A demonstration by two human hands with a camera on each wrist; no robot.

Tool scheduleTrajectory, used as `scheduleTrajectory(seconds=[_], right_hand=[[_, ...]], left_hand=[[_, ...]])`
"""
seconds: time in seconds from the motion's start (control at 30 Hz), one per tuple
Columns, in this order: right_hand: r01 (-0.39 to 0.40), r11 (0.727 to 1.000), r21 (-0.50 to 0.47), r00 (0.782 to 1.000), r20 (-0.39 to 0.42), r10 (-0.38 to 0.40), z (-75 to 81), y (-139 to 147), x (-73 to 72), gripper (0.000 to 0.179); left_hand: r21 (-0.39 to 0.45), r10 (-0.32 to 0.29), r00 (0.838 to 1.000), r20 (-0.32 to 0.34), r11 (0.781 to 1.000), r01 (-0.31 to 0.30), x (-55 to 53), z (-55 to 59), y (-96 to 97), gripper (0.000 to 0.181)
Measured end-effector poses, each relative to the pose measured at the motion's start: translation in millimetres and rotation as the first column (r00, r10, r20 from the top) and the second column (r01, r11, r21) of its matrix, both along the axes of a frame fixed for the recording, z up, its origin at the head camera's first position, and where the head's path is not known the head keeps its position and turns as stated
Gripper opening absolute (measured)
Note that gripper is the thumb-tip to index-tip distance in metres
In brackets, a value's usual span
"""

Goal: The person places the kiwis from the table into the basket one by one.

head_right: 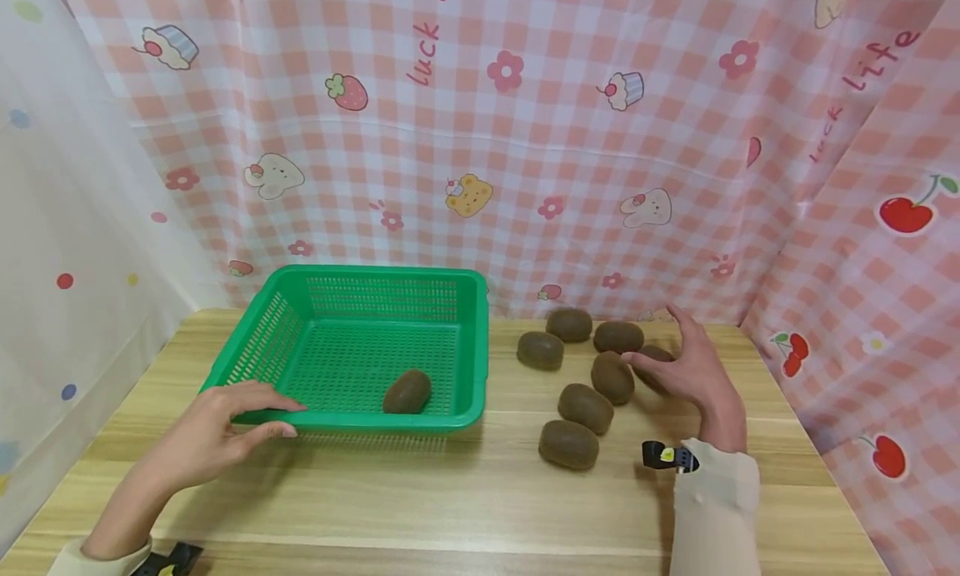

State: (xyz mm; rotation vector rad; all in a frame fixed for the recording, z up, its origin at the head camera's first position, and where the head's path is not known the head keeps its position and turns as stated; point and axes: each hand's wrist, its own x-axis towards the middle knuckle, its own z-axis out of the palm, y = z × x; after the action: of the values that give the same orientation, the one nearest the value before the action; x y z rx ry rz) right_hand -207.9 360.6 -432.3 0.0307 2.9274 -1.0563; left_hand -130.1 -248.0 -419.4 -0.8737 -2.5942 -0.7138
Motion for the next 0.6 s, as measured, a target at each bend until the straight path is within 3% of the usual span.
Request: scheduleTrajectory(seconds=[0.27, 0.6], right_hand=[[-0.005, 0.993, -0.118, 0.997, 0.071, 0.014, -14.8, 13.1, 1.7, 0.118], [-0.018, 0.981, -0.196, 0.993, 0.108, 0.04, -29.3, 23.0, -0.1, 0.117]], left_hand=[[0.001, 0.002, 1.0, 0.0, 1.0, -0.002, 0.5, -0.5, 0.0, 0.027], [0.017, -0.001, 1.0, 0.008, 1.0, 0.001, 0.8, -0.6, 0.3, 0.027]])
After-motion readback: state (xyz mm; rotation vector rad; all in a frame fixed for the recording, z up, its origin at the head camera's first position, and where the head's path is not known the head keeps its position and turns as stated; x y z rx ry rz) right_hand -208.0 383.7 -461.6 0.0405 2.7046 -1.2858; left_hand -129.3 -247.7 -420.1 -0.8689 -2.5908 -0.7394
